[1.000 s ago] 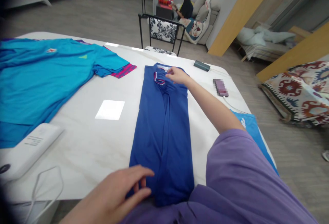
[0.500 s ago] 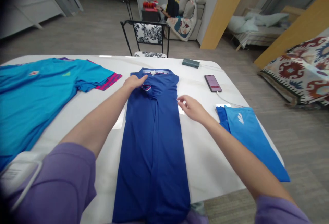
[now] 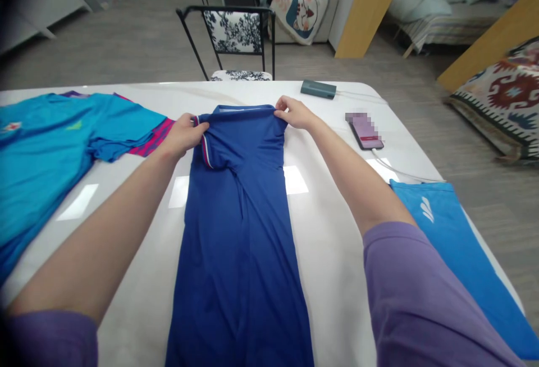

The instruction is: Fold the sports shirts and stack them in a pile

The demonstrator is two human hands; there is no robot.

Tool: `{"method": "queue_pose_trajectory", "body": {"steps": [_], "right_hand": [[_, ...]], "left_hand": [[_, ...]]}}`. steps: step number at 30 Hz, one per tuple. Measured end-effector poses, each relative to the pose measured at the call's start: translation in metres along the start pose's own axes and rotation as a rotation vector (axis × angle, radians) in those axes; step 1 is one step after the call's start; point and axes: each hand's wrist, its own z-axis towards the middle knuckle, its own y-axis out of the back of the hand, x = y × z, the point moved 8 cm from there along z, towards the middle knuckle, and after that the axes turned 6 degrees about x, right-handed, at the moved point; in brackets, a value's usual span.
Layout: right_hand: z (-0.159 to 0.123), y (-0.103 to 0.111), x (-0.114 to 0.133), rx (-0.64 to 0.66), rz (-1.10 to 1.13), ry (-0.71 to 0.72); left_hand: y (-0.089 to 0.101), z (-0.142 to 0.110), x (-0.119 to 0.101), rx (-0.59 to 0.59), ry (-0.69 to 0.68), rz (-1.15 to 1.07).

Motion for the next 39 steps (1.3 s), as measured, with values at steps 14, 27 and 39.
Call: {"method": "queue_pose_trajectory", "body": {"steps": [14, 27, 39], "right_hand": [[-0.106, -0.057, 0.109, -0.030, -0.384, 0.160], [-0.493, -0.106, 0.214, 0.358, -0.072, 0.443], [-0.602, -0.154, 0.209, 0.230, -0.299, 0.277]], "left_hand": [[-0.036, -0.127, -0.023, 0.204, -0.453, 0.446], [0.020, -0.468, -0.018, 0.304, -0.615, 0.064], [0.003, -0.620, 0.066, 0.359, -0.768, 0.315]]}}
